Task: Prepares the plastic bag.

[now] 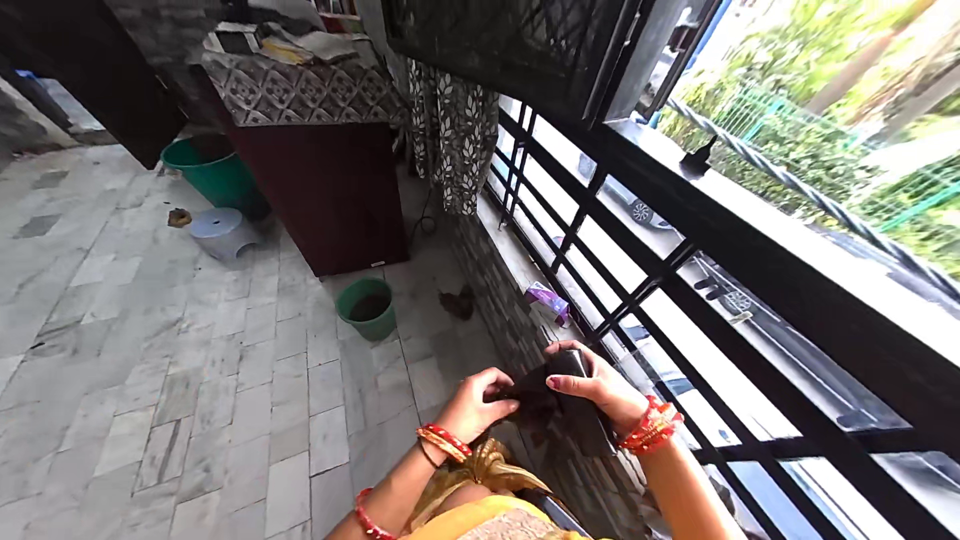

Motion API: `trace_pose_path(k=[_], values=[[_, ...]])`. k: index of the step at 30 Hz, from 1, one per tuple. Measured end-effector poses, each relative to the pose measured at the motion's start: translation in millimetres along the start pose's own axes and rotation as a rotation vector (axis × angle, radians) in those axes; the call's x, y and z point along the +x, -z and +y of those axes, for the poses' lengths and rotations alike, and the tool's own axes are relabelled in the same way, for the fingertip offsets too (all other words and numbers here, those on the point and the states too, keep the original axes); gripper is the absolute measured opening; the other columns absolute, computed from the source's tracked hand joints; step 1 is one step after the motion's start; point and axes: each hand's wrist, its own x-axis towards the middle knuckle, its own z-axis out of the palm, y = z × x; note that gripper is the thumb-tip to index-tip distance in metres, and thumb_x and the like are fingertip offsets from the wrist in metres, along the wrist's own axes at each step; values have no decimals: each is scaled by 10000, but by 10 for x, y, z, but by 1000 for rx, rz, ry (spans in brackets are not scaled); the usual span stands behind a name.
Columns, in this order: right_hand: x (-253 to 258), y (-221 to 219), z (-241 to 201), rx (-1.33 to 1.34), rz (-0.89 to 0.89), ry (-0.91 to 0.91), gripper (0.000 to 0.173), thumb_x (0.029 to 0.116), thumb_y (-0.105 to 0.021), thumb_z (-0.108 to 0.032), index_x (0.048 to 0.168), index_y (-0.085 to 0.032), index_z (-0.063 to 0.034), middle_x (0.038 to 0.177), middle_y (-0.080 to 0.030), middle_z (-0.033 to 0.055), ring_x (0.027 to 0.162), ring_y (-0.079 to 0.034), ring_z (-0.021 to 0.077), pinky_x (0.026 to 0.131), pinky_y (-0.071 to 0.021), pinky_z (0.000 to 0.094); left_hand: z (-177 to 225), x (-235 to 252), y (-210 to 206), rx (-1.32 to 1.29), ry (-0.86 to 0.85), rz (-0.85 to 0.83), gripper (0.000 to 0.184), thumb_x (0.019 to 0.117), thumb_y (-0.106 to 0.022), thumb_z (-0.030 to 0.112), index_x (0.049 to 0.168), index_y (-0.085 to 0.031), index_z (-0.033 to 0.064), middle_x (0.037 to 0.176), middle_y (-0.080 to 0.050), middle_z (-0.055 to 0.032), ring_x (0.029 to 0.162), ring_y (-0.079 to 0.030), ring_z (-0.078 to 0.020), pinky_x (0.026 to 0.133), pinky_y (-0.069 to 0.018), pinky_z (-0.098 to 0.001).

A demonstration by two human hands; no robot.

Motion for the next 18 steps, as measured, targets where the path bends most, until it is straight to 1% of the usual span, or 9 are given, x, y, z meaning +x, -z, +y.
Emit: trace_pose_path(k=[1, 3, 4, 5, 7, 9, 11, 13, 18], values=[[-49, 34, -1, -33, 41, -1, 545, 763, -774, -152, 1260, -557, -107, 956, -692, 72, 787, -697, 152, 699, -601, 313, 32, -35, 57, -47, 4, -21, 303, 952, -686, 130, 1179, -640, -64, 1064, -707, -155, 975, -679, -157, 922, -547, -338], [-131, 87, 24, -33, 84, -21, 592, 733, -787, -178, 1275, -562, -102, 967, -697, 72, 797, -702, 151, 706, -605, 313, 121, -108, 178, -78, 8, -92, 246, 994, -615, 133, 1143, -644, -61, 959, -696, -68, 869, -642, -60, 849, -533, -269], [-173, 100, 49, -11, 85, -29, 599, 714, -792, -209, 1266, -587, -97, 959, -706, 60, 798, -705, 139, 711, -607, 303, 178, -145, 217, -80, 11, -122, 218, 1011, -589, 129, 1117, -650, -50, 919, -686, -29, 837, -627, -26, 825, -525, -241], [-220, 101, 75, 25, 79, -35, 563, 704, -801, -238, 1218, -626, -92, 934, -720, 49, 790, -710, 129, 713, -610, 297, 232, -181, 238, -80, 13, -146, 198, 1021, -572, 125, 1093, -655, -39, 890, -672, -7, 818, -615, -9, 810, -518, -226], [-308, 67, 112, 125, 60, -48, 454, 679, -821, -273, 1068, -672, -89, 837, -730, 38, 726, -715, 117, 674, -615, 288, 303, -239, 245, -83, -3, -155, 164, 1023, -555, 123, 1026, -660, -3, 843, -650, 21, 801, -609, -3, 797, -517, -221], [-373, 39, 146, 223, 18, -54, 410, 671, -837, -295, 998, -678, -106, 798, -731, 36, 698, -717, 111, 656, -617, 288, 354, -289, 232, -84, -28, -123, 157, 1014, -551, 121, 951, -660, 27, 806, -637, 27, 789, -614, -17, 786, -522, -234], [-419, 20, 190, 308, -12, -47, 406, 679, -846, -307, 998, -683, -117, 802, -734, 40, 706, -720, 110, 666, -621, 289, 401, -353, 216, -65, -55, -86, 177, 1010, -539, 134, 901, -654, 55, 779, -611, 35, 773, -598, -25, 765, -508, -240], [-458, -17, 224, 382, -9, -49, 404, 680, -846, -303, 1003, -685, -125, 802, -738, 46, 710, -727, 112, 667, -625, 294, 431, -428, 205, -52, -85, -61, 190, 1007, -530, 166, 891, -651, 77, 772, -601, 46, 765, -592, -23, 752, -504, -238], [-522, -115, 301, 491, -4, -3, 395, 683, -880, -319, 988, -714, -131, 817, -740, 52, 725, -730, 115, 682, -629, 302, 432, -603, 166, 20, -154, 46, 210, 1031, -545, 203, 936, -680, 72, 815, -651, 31, 795, -619, -16, 768, -522, -229]])
